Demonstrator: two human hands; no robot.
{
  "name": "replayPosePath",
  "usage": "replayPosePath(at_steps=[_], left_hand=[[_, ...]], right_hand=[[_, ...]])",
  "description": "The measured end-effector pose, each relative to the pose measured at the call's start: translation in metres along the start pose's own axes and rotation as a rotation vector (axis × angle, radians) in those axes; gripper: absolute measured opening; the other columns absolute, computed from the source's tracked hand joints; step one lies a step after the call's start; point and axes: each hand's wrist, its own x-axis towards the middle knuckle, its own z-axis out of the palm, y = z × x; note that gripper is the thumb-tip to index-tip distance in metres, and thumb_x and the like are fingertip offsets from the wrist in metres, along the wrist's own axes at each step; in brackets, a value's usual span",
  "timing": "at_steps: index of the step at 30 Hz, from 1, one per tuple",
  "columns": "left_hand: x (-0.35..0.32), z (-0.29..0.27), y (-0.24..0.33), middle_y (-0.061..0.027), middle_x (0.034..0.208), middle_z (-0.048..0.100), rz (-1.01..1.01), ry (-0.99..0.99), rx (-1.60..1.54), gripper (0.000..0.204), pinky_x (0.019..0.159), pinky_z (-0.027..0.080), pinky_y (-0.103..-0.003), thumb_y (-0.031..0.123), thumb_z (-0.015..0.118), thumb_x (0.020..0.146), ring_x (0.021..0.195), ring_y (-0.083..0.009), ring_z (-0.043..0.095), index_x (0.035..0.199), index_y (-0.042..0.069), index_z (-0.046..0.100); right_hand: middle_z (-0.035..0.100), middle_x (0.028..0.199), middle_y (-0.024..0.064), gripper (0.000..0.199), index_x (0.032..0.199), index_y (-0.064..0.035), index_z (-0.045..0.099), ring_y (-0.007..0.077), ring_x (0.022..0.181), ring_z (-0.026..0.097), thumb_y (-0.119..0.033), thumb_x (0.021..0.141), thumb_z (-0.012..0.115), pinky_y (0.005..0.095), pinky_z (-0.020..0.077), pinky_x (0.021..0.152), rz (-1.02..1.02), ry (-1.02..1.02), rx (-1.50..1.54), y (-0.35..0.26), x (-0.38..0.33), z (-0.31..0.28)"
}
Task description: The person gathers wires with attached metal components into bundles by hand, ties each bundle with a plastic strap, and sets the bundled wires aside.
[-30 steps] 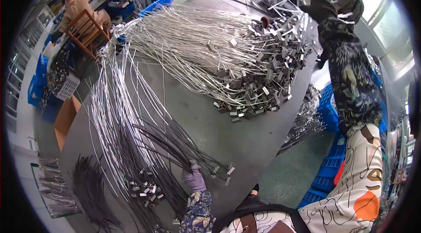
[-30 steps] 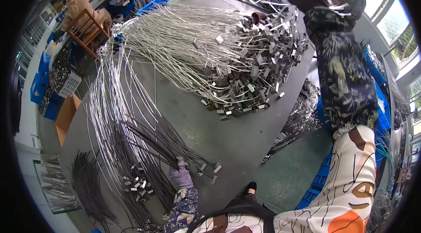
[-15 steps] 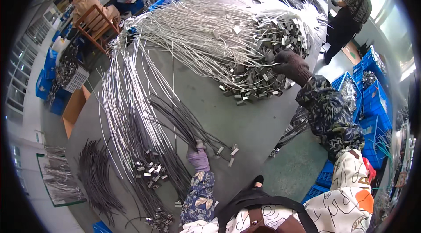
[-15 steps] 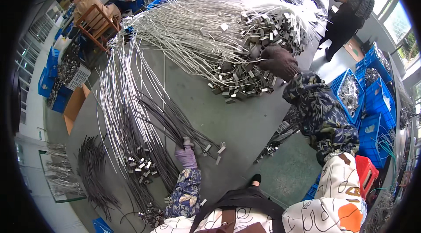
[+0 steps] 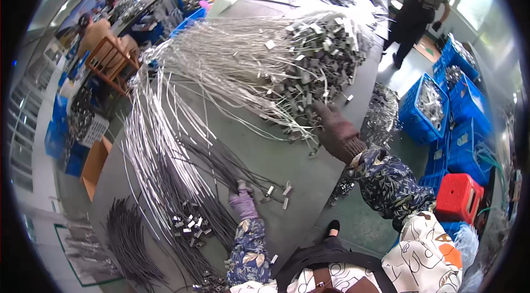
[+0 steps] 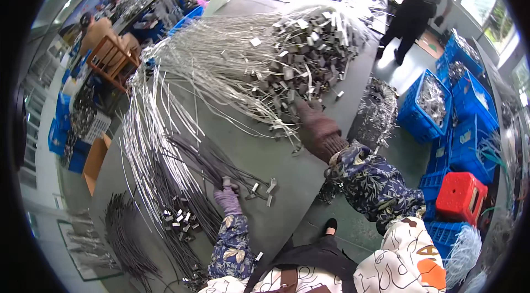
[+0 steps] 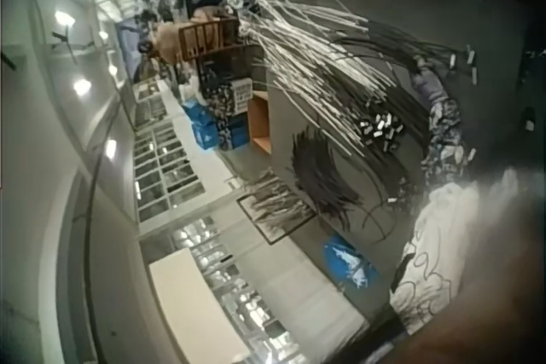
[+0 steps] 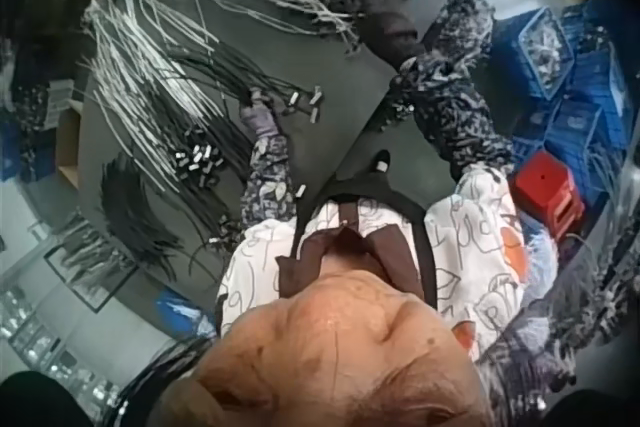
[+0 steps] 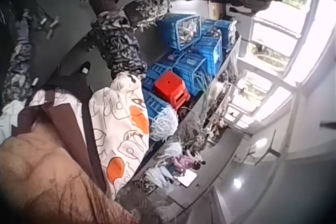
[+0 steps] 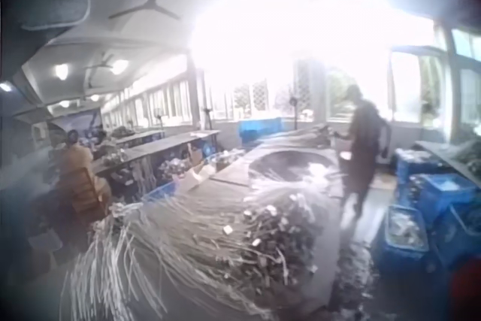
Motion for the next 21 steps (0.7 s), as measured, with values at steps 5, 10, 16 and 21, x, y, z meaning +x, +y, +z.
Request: replayPosePath(at_steps=[5,10,16,21], left_hand=[[0.005,-0.024,0.044,0.0028,0.05,0.046,-0.117,-0.041,-0.028,0.016,0.036,0.031,-0.023,0.021,0.059,0.091,0.04,-0.0082,0.042,0.086,0.005,0.057],[-0.059,-0.002,0.089,0.0016,0.058,0.043,-0.192,-0.225,-0.384,0.033,0.035,0.028,-0.026,0.038,0.056,0.091,0.044,-0.012,0.037,0.098,0.006,0.057],[-0.155,0.058,0.076,-0.0207,0.127,0.049,-0.446,-0.801,-0.687,0.028,0.098,0.041,-0.052,0.029,0.055,0.092,0.117,-0.0343,0.048,0.108,0.007,0.052],[-0.205,0.108,0.055,-0.0118,0.085,0.062,-0.536,-0.683,-0.644,0.026,0.078,0.053,-0.047,0.03,0.059,0.09,0.077,-0.0245,0.061,0.089,0.004,0.058]], right_hand=[[0.056,0.108,0.025,0.028,0.115,-0.008,0.051,0.0405,0.092,0.06,-0.019,0.089,0.05,0.0463,0.0488,0.078,0.014,-0.054,-0.056,-0.004,-0.015,-0.042],[0.062,0.084,0.0131,0.025,0.101,-0.005,0.06,0.0231,0.074,0.063,-0.02,0.081,0.061,0.0352,0.0505,0.061,0.515,-0.32,0.416,0.06,-0.073,-0.02],[0.055,0.068,-0.0009,0.023,0.088,-0.0048,0.062,0.0067,0.053,0.048,-0.027,0.082,0.064,0.0219,0.0385,0.045,0.538,-0.376,1.133,0.052,-0.165,-0.02],[0.056,0.067,0.0056,0.022,0.09,-0.003,0.062,0.0165,0.059,0.055,-0.024,0.086,0.059,0.0309,0.045,0.054,0.237,-0.685,0.769,0.146,-0.293,-0.026]])
